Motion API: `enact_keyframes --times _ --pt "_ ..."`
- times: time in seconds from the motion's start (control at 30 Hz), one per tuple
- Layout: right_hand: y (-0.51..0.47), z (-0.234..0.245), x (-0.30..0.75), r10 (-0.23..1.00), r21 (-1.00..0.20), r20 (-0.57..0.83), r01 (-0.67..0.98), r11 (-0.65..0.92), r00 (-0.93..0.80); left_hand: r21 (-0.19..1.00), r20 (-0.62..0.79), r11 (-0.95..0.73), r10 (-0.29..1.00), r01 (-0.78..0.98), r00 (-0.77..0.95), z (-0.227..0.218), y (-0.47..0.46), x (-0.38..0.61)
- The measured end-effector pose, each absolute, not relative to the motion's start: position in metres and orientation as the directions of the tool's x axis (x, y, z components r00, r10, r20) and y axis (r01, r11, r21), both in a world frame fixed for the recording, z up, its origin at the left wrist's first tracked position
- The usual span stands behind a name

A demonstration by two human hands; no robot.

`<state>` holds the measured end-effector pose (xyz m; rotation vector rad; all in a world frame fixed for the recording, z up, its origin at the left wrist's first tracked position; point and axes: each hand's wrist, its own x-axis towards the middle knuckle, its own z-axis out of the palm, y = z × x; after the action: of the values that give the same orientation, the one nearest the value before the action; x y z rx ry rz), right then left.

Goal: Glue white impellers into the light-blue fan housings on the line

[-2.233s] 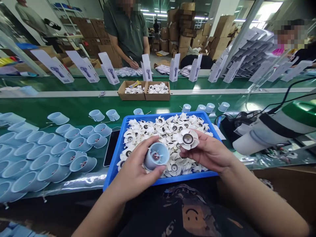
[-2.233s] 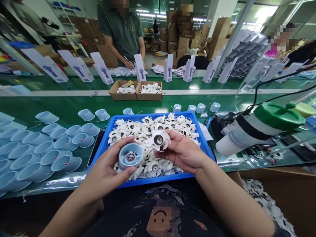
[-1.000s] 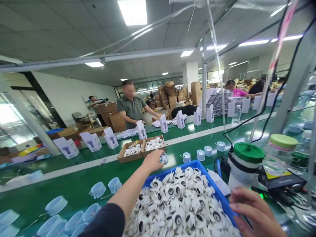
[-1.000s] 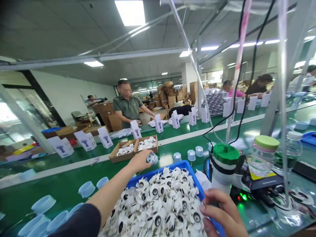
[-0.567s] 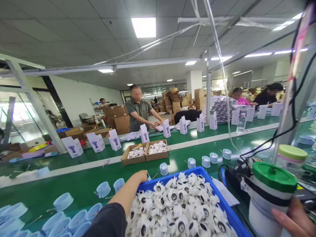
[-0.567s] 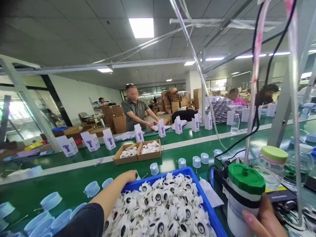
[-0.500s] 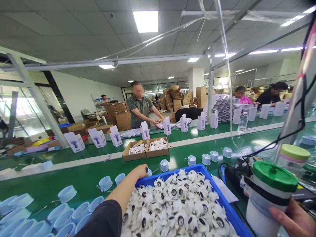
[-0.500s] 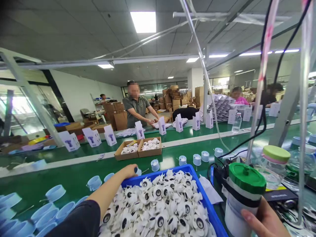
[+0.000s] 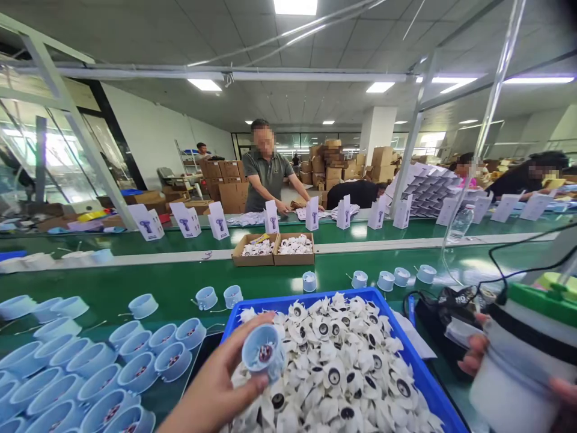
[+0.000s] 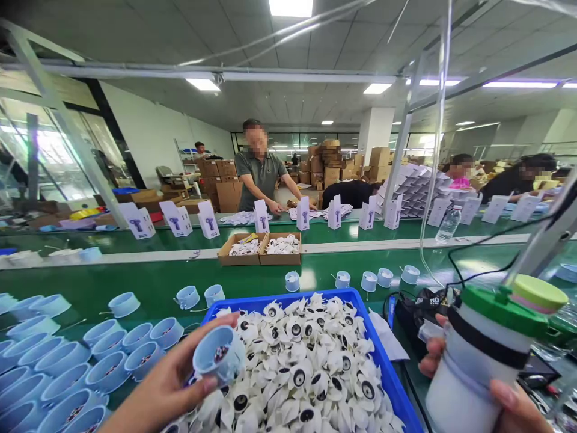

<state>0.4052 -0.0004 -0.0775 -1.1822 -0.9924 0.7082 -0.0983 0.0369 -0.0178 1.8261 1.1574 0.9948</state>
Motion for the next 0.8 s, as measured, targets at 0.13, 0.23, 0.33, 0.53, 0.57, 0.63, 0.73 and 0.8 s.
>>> enact_keyframes --times 0.13,0.23,0.33,0.53,0.57,0.63,0.73,0.8 --pt "0.002 -0.006 0.343 0.966 -0.857 0.069 -0.480 0.185 0.249 0.772 0.250 -0.414 0.895 0.482 0.369 -0.030 0.003 -0.050" --pt "0.013 0.034 0.277 0.984 -0.768 0.173 -0.620 0.159 0.037 0.683 0.271 -0.506 0.845 0.527 0.462 -0.022 0.000 -0.010" --pt "0.027 0.050 0.220 0.959 -0.725 0.274 -0.671 0.156 -0.073 0.671 0.328 -0.590 0.779 0.449 0.534 -0.010 0.004 0.017" --pt "0.026 0.052 0.182 0.937 -0.720 0.343 -0.659 0.219 -0.063 0.736 0.317 -0.543 0.805 0.406 0.502 0.001 -0.002 0.026" --pt "0.024 0.052 0.182 0.931 -0.725 0.359 -0.647 0.237 -0.061 0.737 0.317 -0.541 0.806 0.406 0.500 0.000 -0.004 0.026" --pt "0.020 0.052 0.184 0.918 -0.737 0.391 -0.619 0.272 -0.062 0.733 0.322 -0.548 0.802 0.403 0.503 -0.002 -0.007 0.025" --pt "0.017 0.052 0.187 0.908 -0.756 0.415 -0.577 0.308 -0.058 0.732 0.324 -0.552 0.798 0.401 0.508 -0.004 -0.008 0.025" --pt "0.016 0.050 0.187 0.911 -0.770 0.409 -0.556 0.314 -0.051 0.733 0.318 -0.552 0.795 0.398 0.517 -0.004 -0.009 0.026"
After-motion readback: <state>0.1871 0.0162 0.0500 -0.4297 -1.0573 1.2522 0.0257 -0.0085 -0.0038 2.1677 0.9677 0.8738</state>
